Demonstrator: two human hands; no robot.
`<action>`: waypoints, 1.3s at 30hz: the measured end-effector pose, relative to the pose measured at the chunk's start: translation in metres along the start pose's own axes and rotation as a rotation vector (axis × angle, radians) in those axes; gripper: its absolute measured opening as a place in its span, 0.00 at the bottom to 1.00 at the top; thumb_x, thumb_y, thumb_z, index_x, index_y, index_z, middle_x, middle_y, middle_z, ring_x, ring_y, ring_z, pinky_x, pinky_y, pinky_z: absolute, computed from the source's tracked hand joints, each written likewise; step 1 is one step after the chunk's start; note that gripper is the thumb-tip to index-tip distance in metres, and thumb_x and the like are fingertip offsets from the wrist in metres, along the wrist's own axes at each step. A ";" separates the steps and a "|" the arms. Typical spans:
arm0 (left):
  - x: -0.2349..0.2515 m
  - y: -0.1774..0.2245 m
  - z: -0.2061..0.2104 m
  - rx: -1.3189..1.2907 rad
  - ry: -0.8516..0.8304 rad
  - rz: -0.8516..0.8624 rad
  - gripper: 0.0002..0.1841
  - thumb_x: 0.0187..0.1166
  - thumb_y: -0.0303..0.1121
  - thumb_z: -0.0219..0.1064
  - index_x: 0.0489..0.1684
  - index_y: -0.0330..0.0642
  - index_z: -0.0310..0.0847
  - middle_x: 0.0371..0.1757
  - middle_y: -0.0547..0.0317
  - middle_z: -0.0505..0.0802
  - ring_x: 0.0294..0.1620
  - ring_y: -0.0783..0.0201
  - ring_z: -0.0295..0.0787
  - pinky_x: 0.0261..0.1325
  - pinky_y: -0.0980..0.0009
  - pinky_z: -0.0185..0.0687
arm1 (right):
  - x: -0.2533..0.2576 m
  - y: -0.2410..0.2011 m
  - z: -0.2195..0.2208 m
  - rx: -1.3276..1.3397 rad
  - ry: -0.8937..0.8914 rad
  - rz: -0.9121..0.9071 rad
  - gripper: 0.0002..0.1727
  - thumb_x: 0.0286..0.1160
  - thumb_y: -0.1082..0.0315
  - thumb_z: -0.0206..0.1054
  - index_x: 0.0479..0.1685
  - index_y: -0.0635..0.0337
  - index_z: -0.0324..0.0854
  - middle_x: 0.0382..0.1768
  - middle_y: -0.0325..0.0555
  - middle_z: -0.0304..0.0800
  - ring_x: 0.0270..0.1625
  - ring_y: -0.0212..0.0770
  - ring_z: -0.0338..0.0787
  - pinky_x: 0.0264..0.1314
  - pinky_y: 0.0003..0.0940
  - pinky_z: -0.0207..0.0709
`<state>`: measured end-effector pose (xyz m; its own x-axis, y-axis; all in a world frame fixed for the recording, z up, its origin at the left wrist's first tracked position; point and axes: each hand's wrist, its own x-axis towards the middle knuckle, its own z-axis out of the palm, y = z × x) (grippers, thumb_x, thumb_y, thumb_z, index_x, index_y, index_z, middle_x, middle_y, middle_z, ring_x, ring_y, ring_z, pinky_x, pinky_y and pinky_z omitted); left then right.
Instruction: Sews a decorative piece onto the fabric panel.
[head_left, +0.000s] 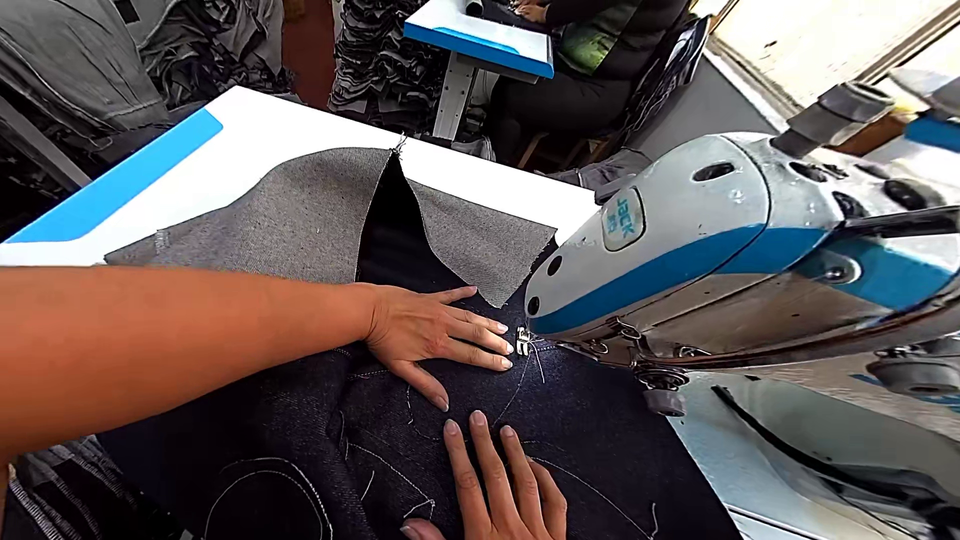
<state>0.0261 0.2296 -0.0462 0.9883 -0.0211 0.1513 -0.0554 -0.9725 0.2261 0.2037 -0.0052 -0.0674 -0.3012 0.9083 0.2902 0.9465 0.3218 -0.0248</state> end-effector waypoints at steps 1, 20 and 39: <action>0.001 0.001 0.000 0.006 0.005 -0.002 0.43 0.79 0.68 0.53 0.90 0.49 0.65 0.89 0.51 0.72 0.94 0.47 0.56 0.91 0.33 0.35 | -0.001 0.001 -0.001 0.006 -0.001 0.001 0.53 0.74 0.19 0.40 0.82 0.52 0.76 0.81 0.52 0.78 0.81 0.57 0.75 0.79 0.52 0.59; 0.003 -0.005 0.005 0.020 0.048 0.022 0.44 0.78 0.69 0.53 0.88 0.48 0.67 0.86 0.50 0.75 0.92 0.48 0.61 0.91 0.34 0.40 | 0.002 0.005 -0.004 0.014 -0.030 0.011 0.53 0.73 0.19 0.40 0.84 0.50 0.75 0.82 0.50 0.76 0.82 0.57 0.75 0.79 0.54 0.59; 0.001 0.000 0.002 0.005 0.018 -0.018 0.44 0.77 0.67 0.56 0.89 0.46 0.66 0.88 0.51 0.73 0.93 0.47 0.57 0.91 0.32 0.36 | 0.001 0.007 -0.003 0.039 -0.033 0.000 0.52 0.73 0.19 0.40 0.84 0.49 0.74 0.83 0.50 0.75 0.82 0.57 0.75 0.78 0.54 0.60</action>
<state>0.0272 0.2288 -0.0482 0.9863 0.0008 0.1648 -0.0367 -0.9738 0.2244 0.2105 -0.0024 -0.0641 -0.3054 0.9166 0.2581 0.9414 0.3313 -0.0626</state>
